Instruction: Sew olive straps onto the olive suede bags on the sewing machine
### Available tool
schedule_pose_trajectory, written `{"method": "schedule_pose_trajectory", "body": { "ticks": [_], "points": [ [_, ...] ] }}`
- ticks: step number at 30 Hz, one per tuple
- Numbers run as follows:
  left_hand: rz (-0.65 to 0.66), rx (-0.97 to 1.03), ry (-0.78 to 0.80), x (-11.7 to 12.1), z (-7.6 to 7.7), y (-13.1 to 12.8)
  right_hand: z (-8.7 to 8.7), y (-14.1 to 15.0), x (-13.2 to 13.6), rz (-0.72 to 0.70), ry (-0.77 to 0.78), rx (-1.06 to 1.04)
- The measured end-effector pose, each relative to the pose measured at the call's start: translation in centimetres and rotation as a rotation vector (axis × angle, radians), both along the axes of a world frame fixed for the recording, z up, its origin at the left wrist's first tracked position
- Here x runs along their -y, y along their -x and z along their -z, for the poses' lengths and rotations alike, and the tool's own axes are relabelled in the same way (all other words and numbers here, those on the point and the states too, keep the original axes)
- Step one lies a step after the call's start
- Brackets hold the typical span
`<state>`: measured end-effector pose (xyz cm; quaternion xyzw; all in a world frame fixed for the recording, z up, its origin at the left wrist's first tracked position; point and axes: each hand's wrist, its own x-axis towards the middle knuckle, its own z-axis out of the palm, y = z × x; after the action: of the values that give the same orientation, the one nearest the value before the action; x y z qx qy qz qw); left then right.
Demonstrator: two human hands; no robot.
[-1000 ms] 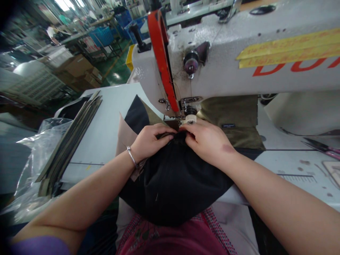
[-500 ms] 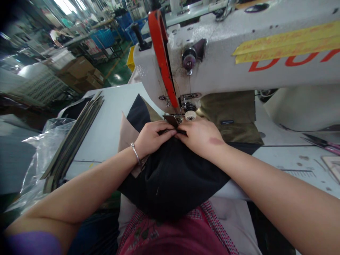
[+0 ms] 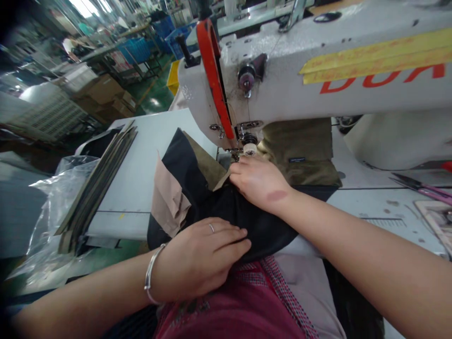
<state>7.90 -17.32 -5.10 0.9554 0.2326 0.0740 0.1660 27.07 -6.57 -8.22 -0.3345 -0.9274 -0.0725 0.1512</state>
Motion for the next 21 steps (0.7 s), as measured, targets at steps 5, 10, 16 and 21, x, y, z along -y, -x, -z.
{"method": "schedule_pose_trajectory", "body": {
  "ticks": [5,10,16,21],
  "points": [
    [-0.542,0.261,-0.047,-4.9,0.2,1.5,-0.2,-0.6,0.3,-0.069,0.047,0.078],
    [-0.45,0.125,-0.207,-8.6,3.6,2.6,0.1,-1.2,0.8,-0.074,0.101,0.043],
    [-0.072,0.115,-0.279,-13.8,4.1,3.6,0.4,-1.7,1.1,-0.084,0.152,0.002],
    [0.072,0.068,-0.289,-13.8,2.6,2.4,0.2,-1.9,2.2,-0.026,0.179,0.008]
  ]
}}
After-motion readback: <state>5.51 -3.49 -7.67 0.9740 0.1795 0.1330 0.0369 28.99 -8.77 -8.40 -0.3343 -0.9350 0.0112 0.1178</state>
